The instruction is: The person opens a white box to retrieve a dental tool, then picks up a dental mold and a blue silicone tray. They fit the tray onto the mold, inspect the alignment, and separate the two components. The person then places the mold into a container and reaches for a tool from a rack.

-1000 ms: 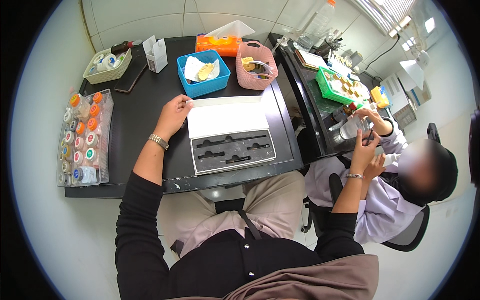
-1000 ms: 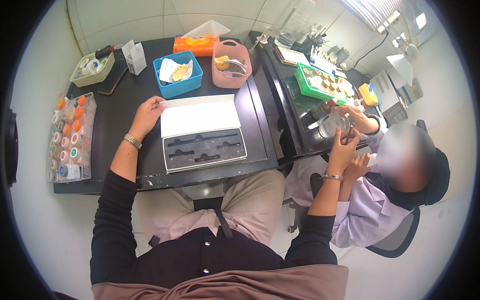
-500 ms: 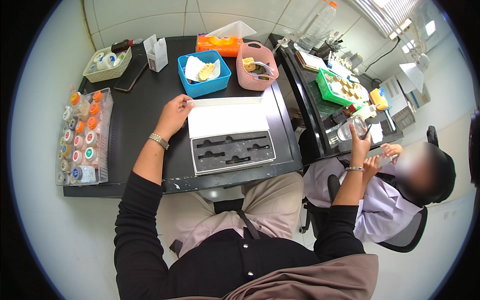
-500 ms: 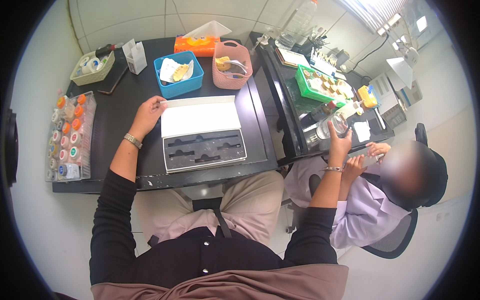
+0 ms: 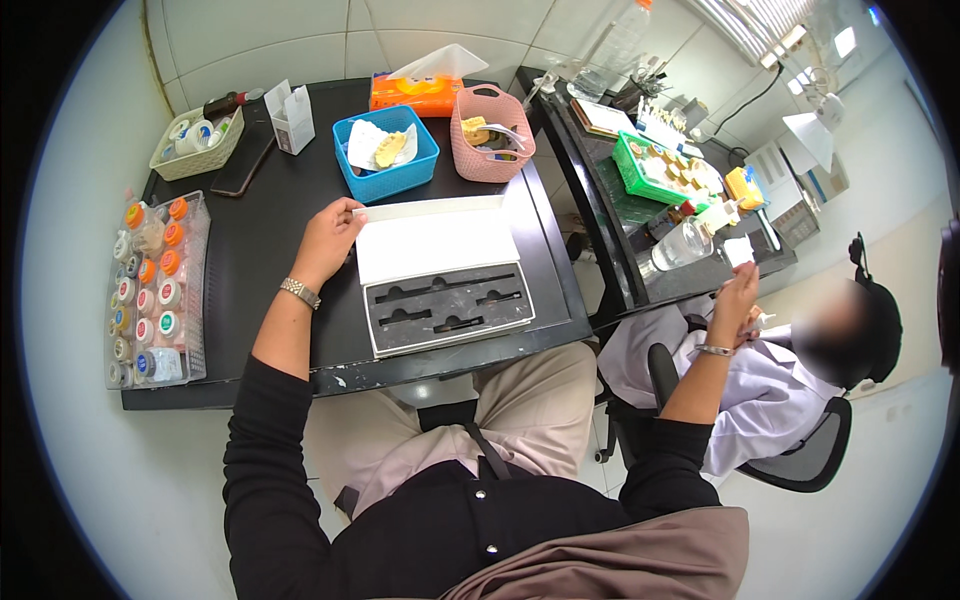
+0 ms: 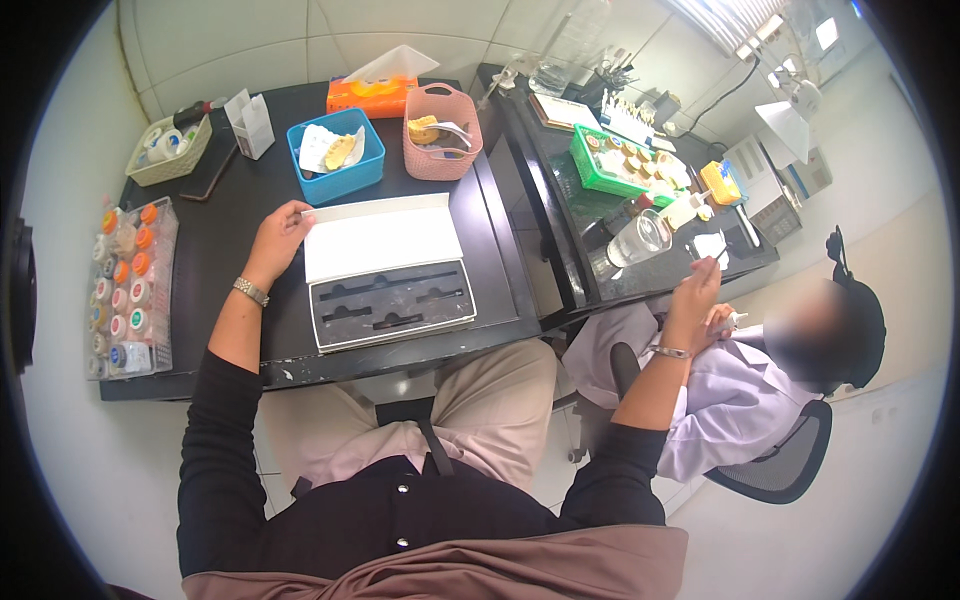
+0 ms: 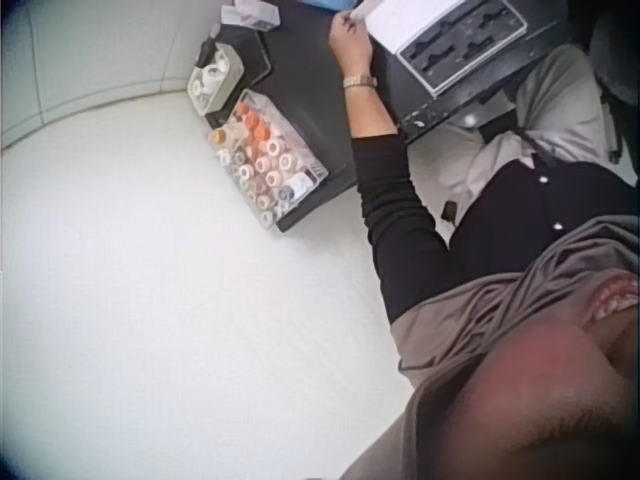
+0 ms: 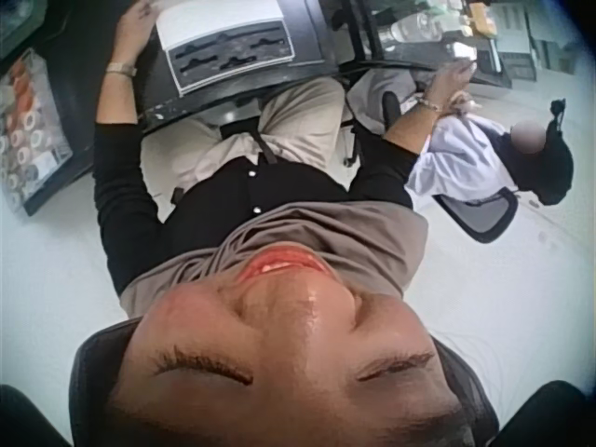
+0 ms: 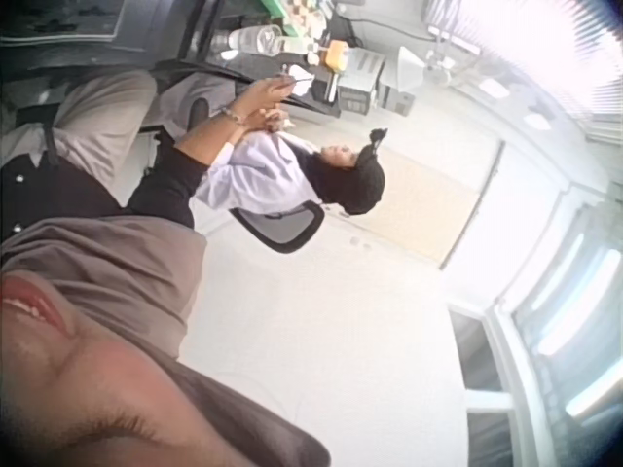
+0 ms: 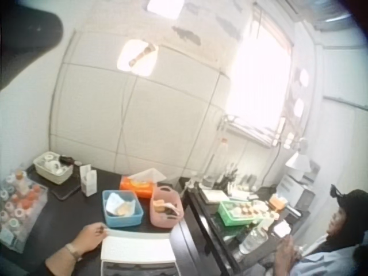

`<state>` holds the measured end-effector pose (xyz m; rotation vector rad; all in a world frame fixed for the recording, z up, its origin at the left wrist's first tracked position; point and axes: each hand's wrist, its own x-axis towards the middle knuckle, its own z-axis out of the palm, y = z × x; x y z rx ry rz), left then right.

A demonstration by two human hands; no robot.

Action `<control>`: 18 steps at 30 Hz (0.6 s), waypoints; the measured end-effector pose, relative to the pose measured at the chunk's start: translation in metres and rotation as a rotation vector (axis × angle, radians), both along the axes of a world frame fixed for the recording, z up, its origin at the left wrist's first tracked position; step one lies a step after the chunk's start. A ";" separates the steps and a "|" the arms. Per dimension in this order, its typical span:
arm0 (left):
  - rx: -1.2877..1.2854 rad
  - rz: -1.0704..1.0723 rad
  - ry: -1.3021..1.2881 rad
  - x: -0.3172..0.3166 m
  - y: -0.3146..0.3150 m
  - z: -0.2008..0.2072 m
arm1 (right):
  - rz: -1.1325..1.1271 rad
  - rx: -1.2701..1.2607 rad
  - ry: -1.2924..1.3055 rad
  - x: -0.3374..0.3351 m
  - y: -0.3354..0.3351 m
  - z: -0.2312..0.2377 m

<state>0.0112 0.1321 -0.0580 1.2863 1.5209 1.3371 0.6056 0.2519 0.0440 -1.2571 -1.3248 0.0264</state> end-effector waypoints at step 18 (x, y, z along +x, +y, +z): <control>0.057 -0.001 -0.023 -0.004 0.001 -0.009 | 0.412 -0.243 -0.212 -0.019 0.036 0.085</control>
